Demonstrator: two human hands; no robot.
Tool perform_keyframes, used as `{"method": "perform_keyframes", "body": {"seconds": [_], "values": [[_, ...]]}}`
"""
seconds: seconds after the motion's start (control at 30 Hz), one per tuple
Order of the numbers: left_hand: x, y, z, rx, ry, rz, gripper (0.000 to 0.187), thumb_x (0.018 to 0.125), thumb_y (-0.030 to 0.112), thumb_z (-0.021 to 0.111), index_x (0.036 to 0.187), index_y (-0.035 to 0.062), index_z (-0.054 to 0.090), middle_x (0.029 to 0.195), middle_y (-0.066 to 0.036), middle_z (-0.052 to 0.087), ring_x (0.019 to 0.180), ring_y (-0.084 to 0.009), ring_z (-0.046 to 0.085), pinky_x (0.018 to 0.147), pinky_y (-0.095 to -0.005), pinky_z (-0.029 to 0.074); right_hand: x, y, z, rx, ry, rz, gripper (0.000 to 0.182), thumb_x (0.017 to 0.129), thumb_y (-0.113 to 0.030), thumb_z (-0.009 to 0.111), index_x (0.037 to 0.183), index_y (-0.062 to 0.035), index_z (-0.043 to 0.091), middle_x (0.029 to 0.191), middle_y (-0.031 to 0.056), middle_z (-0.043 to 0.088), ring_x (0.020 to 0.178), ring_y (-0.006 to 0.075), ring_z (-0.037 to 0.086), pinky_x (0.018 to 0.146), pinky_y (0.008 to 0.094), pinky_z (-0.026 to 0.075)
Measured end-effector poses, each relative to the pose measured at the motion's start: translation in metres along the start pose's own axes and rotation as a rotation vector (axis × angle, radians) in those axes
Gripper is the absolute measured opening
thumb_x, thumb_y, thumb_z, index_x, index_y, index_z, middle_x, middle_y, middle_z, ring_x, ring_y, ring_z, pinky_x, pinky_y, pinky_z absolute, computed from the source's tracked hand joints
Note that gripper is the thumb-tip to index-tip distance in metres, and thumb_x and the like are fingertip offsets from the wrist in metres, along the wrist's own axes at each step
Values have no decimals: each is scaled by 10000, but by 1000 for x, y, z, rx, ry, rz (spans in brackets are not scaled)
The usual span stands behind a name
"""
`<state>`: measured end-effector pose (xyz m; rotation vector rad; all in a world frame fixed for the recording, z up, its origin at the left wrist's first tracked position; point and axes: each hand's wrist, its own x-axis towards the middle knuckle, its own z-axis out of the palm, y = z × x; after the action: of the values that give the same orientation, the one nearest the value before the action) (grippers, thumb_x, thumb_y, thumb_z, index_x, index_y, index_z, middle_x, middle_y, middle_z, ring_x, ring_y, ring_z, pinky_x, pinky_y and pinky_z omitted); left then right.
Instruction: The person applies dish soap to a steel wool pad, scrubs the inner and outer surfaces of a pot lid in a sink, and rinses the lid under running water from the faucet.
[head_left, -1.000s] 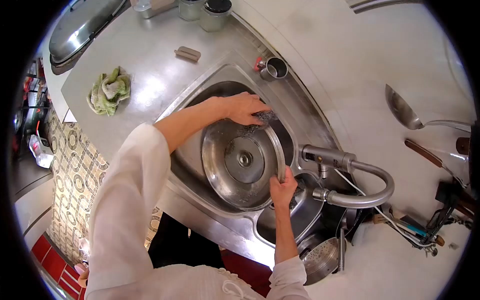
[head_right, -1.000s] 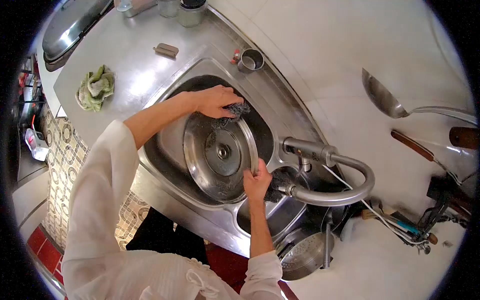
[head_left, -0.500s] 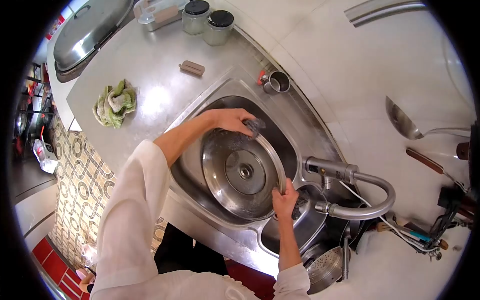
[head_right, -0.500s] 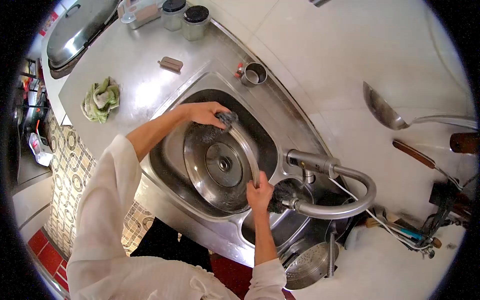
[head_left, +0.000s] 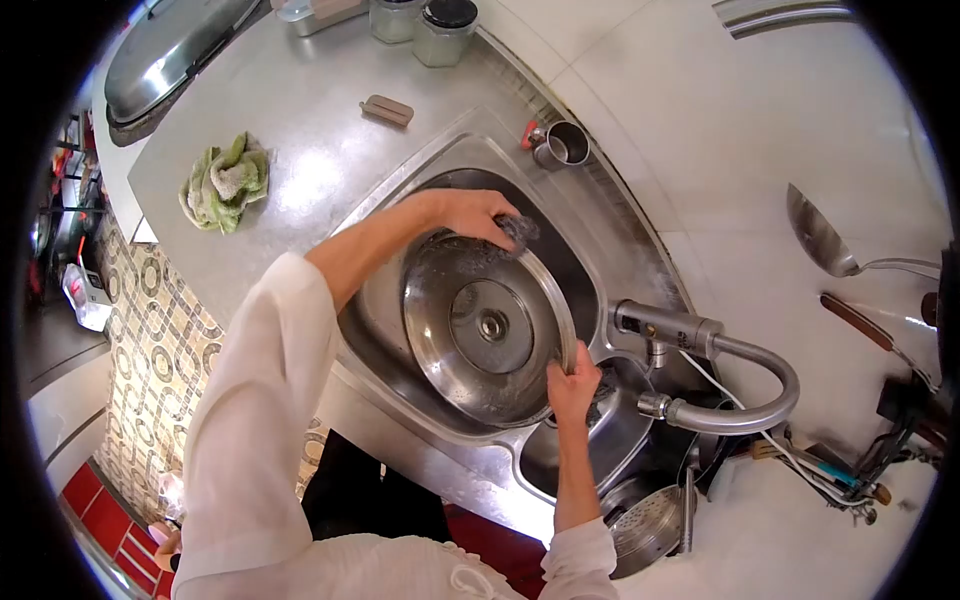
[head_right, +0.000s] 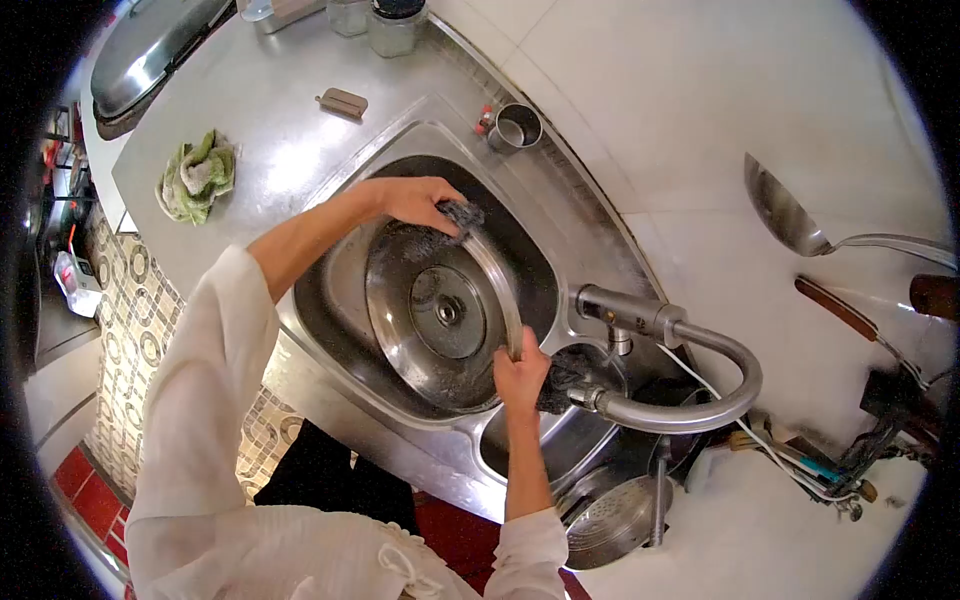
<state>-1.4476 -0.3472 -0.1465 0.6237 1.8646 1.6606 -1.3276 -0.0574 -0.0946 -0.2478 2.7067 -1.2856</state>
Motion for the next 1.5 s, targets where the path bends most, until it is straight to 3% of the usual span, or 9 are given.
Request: {"method": "perform_keyframes", "body": {"seconds": [0.17, 0.33, 0.57, 0.73, 1.03, 1.2, 1.3, 1.43, 1.5], "values": [[36, 62, 63, 761, -13, 241, 389, 653, 431, 696, 895, 128, 671, 812, -102, 658, 833, -330, 616, 663, -450, 438, 8, -9, 4, -86, -63, -32, 234, 702, 11, 563, 936, 4, 577, 585, 104, 498, 516, 115, 460, 512, 281, 416], [36, 68, 57, 663, -90, 130, 442, 649, 446, 704, 977, 151, 672, 855, -106, 648, 885, -296, 602, 708, -442, 425, -3, 19, 3, -83, -15, -70, 196, 700, -6, 567, 895, 8, 572, 591, 132, 507, 485, 195, 451, 518, 309, 427], [-17, -67, 42, 431, 1027, -266, 363, 733, 284, 649, 1007, 54, 586, 893, -184, 622, 938, -383, 560, 803, -460, 449, -2, 17, -4, 93, 109, 132, 209, 686, 33, 511, 886, 22, 571, 626, 1, 453, 595, 62, 416, 529, 247, 382], [14, -49, 154, 241, 1160, -313, 424, 761, 187, 596, 1118, -15, 488, 1053, -253, 540, 988, -404, 527, 838, -475, 430, 1, 13, -4, -7, 160, 176, 213, 870, -168, 608, 796, 24, 553, 622, 14, 501, 604, 86, 414, 567, 275, 384], [-4, 2, 275, 403, 447, 178, 610, 784, 87, 550, 1335, -72, 342, 1379, -232, 349, 1309, -331, 323, 1074, -486, 253, 9, 16, -7, -8, 258, 229, 243, 852, -187, 611, 798, 48, 579, 624, 50, 549, 612, 102, 457, 583, 304, 415], [83, -21, 225, 700, 1014, -339, 596, 761, 196, 579, 1234, -133, 425, 1263, -285, 454, 1176, -395, 442, 991, -482, 330, -3, 9, -2, -11, 235, 179, 154, 812, -85, 607, 867, 54, 570, 703, 121, 597, 629, 171, 509, 638, 341, 445], [78, 0, 201, 538, 701, -423, 599, 754, 191, 582, 1213, -161, 426, 1214, -315, 483, 1135, -412, 469, 976, -488, 337, -3, 11, -6, -106, 229, 188, 174, 814, -103, 620, 870, 55, 572, 702, 138, 595, 622, 174, 516, 634, 337, 448], [32, -4, 270, 522, 714, 170, 611, 723, 143, 597, 1245, -122, 421, 1303, -284, 426, 1161, -403, 453, 985, -466, 348, 1, 19, -7, -67, 281, 161, 301, 877, -234, 584, 788, 53, 571, 586, 108, 524, 546, 165, 439, 552, 350, 408], [44, -11, 233, 669, 594, 63, 615, 743, 116, 576, 1287, -101, 388, 1341, -278, 385, 1218, -401, 412, 1009, -446, 344, -4, 22, -7, -87, 285, 187, 314, 890, -241, 566, 784, 55, 566, 575, 105, 494, 539, 166, 414, 537, 356, 390]]}}
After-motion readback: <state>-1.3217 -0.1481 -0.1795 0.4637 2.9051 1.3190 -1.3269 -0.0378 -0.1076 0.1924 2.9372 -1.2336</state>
